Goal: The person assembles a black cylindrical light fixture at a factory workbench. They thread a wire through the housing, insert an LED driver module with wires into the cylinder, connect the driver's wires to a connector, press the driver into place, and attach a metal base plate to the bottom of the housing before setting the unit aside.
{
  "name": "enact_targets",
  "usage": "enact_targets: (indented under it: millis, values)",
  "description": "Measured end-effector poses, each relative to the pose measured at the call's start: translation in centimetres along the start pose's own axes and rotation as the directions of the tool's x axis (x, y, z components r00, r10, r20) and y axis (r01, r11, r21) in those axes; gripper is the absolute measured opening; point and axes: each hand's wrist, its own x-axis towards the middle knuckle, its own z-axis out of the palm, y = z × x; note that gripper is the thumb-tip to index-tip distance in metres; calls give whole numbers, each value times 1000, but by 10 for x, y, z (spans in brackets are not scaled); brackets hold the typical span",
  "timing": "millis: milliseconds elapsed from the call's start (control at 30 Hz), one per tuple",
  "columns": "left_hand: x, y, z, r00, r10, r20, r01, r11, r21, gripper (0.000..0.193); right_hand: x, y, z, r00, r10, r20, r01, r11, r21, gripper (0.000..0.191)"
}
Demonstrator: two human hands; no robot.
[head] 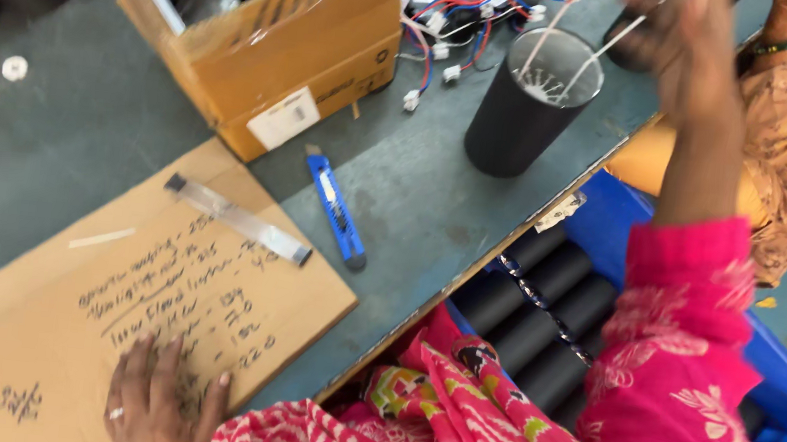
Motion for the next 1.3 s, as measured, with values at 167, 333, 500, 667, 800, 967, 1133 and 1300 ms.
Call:
enact_targets:
  millis: [167,333,500,667,800,967,1133,1300]
  values:
    - [6,29,-30,995,-85,52,88,995,-53,60,-68,58,56,986,-153,63,160,977,-144,134]
    - [2,30,-57,997,-80,2,79,981,-176,53,-59,90,82,899,-437,-19,377,795,-474,126]
    - [-15,34,-103,940,-327,-102,229,820,-524,41,-69,47,135,969,-215,119,201,972,120,116]
    - [9,48,-149,948,-216,-234,50,826,-562,38,-93,10,271,726,-359,586,254,932,257,124]
    - [44,41,-184,951,-105,-292,-64,854,-516,42,-131,4,383,573,-333,749,1,914,406,144]
    - [49,26,-182,926,-140,-351,-39,888,-458,26,-162,10,468,420,-371,828,-194,855,481,153]
    - [41,-9,-138,887,-231,-401,45,906,-422,44,-168,26,486,450,-274,850,-50,943,330,143]
    - [33,-25,-127,854,-269,-446,64,904,-423,61,-174,29,493,460,-238,856,-198,912,360,142]
